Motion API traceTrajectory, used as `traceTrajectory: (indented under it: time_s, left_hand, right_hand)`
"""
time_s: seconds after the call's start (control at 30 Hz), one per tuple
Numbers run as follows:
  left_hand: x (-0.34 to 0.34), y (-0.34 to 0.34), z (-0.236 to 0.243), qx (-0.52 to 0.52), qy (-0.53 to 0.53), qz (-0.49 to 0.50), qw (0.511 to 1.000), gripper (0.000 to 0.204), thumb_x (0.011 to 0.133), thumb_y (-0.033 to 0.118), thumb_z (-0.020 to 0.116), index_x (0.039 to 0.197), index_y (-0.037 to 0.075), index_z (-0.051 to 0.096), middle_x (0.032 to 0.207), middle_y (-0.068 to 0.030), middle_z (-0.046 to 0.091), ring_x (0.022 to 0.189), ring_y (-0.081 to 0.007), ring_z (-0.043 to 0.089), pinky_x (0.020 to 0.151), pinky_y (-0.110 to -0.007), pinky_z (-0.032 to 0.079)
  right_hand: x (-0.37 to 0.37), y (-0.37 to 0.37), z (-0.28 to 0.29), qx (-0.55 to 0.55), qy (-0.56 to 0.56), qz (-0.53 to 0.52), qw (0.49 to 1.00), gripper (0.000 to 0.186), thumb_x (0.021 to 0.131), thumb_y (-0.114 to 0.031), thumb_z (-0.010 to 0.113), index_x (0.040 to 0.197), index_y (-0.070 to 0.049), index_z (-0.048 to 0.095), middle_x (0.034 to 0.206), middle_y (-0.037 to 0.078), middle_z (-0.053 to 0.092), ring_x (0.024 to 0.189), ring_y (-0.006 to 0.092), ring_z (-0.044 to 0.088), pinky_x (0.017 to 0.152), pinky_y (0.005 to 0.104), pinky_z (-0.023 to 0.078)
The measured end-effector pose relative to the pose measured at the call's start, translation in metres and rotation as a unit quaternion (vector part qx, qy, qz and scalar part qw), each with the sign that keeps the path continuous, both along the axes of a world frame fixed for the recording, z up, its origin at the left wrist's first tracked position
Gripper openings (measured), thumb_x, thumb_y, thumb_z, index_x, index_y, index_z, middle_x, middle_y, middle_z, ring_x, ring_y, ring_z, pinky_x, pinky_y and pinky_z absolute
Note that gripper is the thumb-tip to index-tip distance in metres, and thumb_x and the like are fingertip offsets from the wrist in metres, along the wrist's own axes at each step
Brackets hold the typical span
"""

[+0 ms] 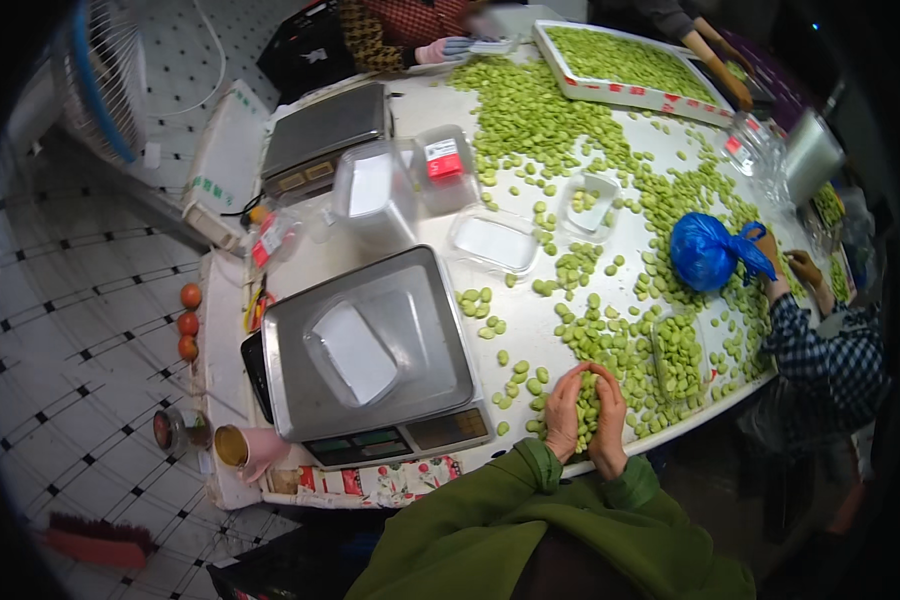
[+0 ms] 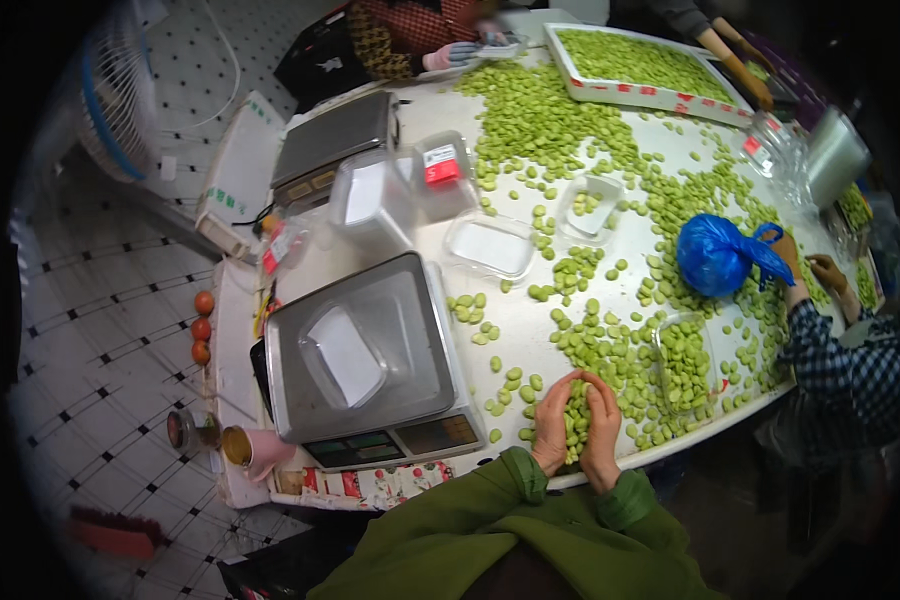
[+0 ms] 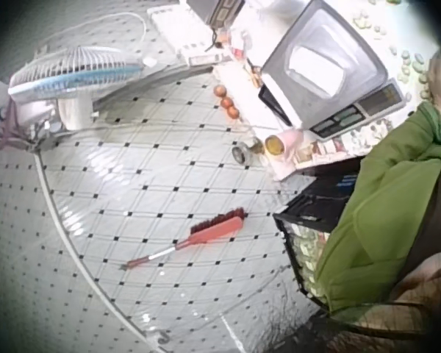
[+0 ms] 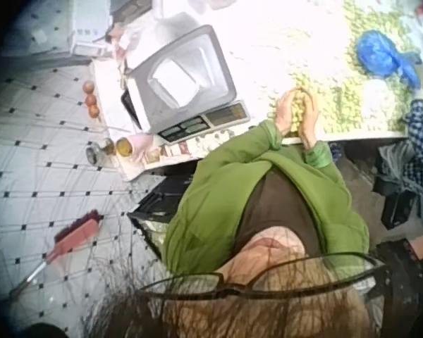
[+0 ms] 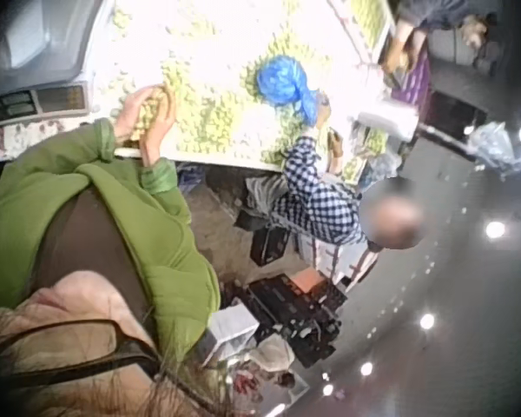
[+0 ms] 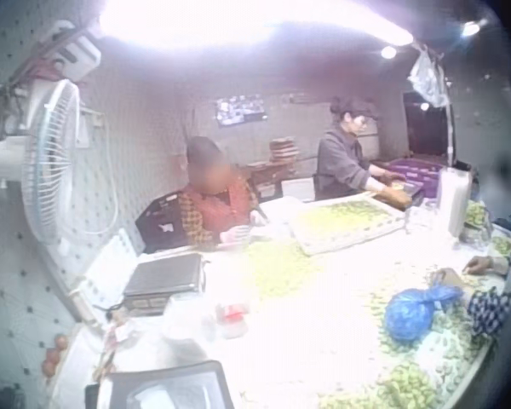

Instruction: The person scoops loose edamame from a large table pile into clear plastic containers, weighs each container on a digital scale, seals them with lids, and stacks the finished packages in a black crate. The process repeats continuously with coworkers sorting edamame in the background.

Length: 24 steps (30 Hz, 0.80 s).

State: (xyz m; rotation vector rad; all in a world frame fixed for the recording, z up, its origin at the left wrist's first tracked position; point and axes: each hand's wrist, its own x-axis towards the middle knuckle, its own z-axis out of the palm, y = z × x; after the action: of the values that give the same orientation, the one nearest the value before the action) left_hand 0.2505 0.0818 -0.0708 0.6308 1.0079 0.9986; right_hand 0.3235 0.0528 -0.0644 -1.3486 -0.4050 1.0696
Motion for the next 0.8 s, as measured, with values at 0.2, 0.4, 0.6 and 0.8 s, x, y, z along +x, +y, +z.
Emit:
traceTrajectory:
  time_s: [0.2,0.4,0.6,0.8]
  left_hand:
    - [-0.019,0.001,0.028,-0.017,-0.062,0.051,0.997,0.032,0.098,0.016,0.047,0.122,0.003,0.064,0.12,-0.0065,0.063,0.108,-0.0151,0.058,0.095,-0.028,0.046]
    - [-0.074,0.048,0.092,0.125,-0.075,0.169,0.975,0.03,0.098,0.014,0.046,0.118,0.001,0.064,0.114,-0.0062,0.064,0.101,-0.0138,0.06,0.091,-0.028,0.049]
    - [-0.16,0.099,0.152,0.195,-0.079,0.268,0.94,0.031,0.097,0.017,0.044,0.112,-0.001,0.065,0.122,-0.0089,0.061,0.111,-0.0179,0.057,0.1,-0.031,0.044]
    - [-0.229,0.131,0.126,0.191,0.003,0.37,0.909,0.033,0.097,0.026,0.045,0.107,0.002,0.065,0.111,-0.007,0.062,0.1,-0.0174,0.061,0.089,-0.031,0.05]
  right_hand:
    - [-0.012,0.01,0.015,0.071,0.219,0.025,0.973,0.031,0.098,-0.022,0.055,0.122,-0.003,0.061,0.115,0.005,0.062,0.106,0.0142,0.058,0.093,0.0298,0.047]
    - [-0.074,0.07,0.098,0.124,0.213,0.117,0.962,0.03,0.097,-0.022,0.057,0.12,-0.002,0.061,0.111,0.007,0.064,0.098,0.0147,0.061,0.088,0.0287,0.051]
    - [-0.161,0.141,0.138,0.19,0.251,0.256,0.914,0.031,0.096,-0.024,0.058,0.12,-0.005,0.061,0.108,0.006,0.064,0.097,0.0141,0.061,0.088,0.0288,0.051]
    - [-0.23,0.186,0.107,0.201,0.2,0.329,0.901,0.029,0.095,-0.02,0.056,0.116,-0.003,0.064,0.105,0.005,0.065,0.093,0.0124,0.062,0.085,0.0268,0.051]
